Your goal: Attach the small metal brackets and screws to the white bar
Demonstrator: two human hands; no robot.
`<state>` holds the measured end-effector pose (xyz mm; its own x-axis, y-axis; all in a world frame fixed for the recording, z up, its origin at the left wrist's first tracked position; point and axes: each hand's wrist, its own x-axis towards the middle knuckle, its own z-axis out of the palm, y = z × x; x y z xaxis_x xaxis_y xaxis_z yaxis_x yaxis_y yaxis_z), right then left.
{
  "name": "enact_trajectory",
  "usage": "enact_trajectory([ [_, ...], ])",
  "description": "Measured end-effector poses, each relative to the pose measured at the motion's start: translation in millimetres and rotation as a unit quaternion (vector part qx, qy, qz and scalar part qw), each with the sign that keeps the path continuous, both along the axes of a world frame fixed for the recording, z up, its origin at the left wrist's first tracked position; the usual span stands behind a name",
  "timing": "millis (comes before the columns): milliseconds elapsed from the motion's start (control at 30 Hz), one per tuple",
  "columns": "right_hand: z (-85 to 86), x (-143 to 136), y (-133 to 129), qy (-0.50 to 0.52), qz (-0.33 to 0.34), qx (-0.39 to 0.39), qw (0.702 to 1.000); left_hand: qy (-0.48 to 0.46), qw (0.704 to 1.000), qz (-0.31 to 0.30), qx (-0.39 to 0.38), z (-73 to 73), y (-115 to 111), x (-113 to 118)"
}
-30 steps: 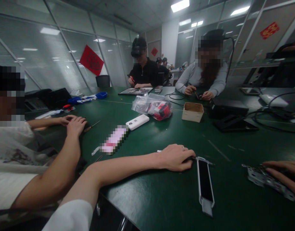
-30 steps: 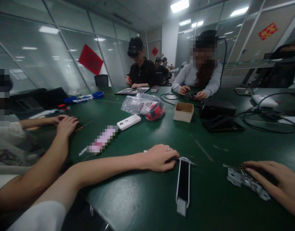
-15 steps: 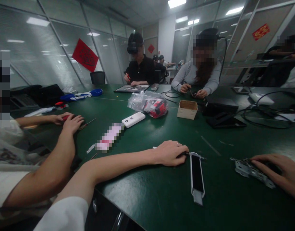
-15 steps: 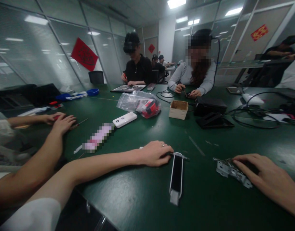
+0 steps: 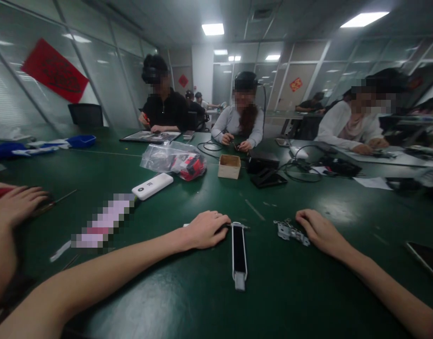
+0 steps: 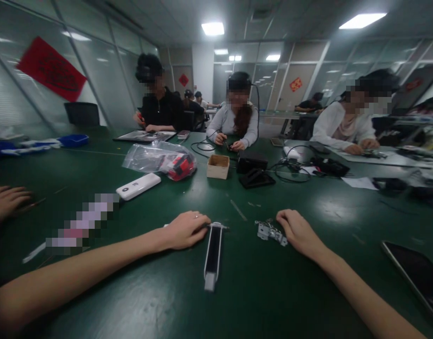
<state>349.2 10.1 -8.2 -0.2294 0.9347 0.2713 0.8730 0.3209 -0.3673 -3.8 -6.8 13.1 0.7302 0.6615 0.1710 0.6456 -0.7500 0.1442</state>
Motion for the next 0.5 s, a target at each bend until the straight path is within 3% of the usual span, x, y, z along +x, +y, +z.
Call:
enact_trajectory([
  [233,2.6,-1.6,-5.7,0.045,-0.027,0.002,0.999,0.001,1.0,0.011,-0.009,0.9,-0.6,0.3],
  [500,-3.2,3.8,-2.4,0.038,-0.008,0.023,0.999,0.01,1.0,0.011,0.009,5.8,-6.0,-0.3],
])
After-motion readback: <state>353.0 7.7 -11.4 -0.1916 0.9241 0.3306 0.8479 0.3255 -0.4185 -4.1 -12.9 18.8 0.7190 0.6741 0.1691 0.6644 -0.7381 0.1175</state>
